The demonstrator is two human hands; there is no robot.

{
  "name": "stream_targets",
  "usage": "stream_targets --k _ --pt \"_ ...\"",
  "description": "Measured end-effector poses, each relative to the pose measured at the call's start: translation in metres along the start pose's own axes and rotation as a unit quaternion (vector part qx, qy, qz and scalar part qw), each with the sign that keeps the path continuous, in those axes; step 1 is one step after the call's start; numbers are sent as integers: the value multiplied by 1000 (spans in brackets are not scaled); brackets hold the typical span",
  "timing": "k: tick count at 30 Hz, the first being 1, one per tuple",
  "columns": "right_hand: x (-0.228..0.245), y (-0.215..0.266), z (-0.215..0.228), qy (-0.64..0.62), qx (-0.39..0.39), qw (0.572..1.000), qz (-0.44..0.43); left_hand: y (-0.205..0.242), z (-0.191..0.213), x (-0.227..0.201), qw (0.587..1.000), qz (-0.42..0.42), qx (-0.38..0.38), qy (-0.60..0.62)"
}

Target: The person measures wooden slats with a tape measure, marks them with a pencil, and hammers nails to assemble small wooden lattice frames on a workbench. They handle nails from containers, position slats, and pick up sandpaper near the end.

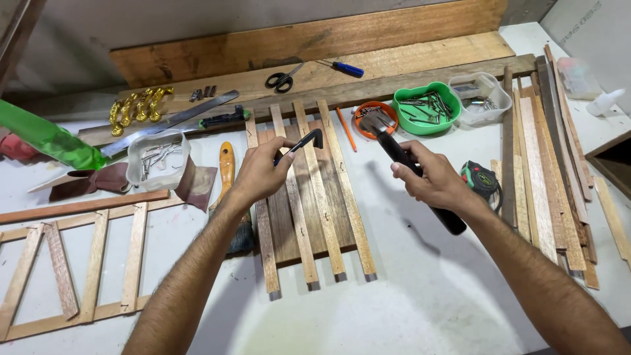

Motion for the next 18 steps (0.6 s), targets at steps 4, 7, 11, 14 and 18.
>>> stream_targets --k 4,7,11,14,18 --pt "2 -18 -6 116 16 990 78 9 -2 1 1000 13 -4 -8" --pt "10 -29 -13 145 43 988 9 12 -9 9 1000 27 -6 7" --pt "13 -44 -18 112 33 992 51 15 -14 4 995 86 39 32" --pt "27 -50 -17 104 -6 988 113 12 -15 6 996 79 34 -11" --pt "50 -48 -21 62 -58 989 120 7 -22 15 997 24 13 -67"
Point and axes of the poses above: each hand's wrist, its own y-axis away from the middle knuckle, its own z-axis out of the back of the hand, x = y × z, the point moved 1 cm from there along -y, towards the middle knuckle, and after that the axes turned 10 degrees about x, right-handed, at the moved point
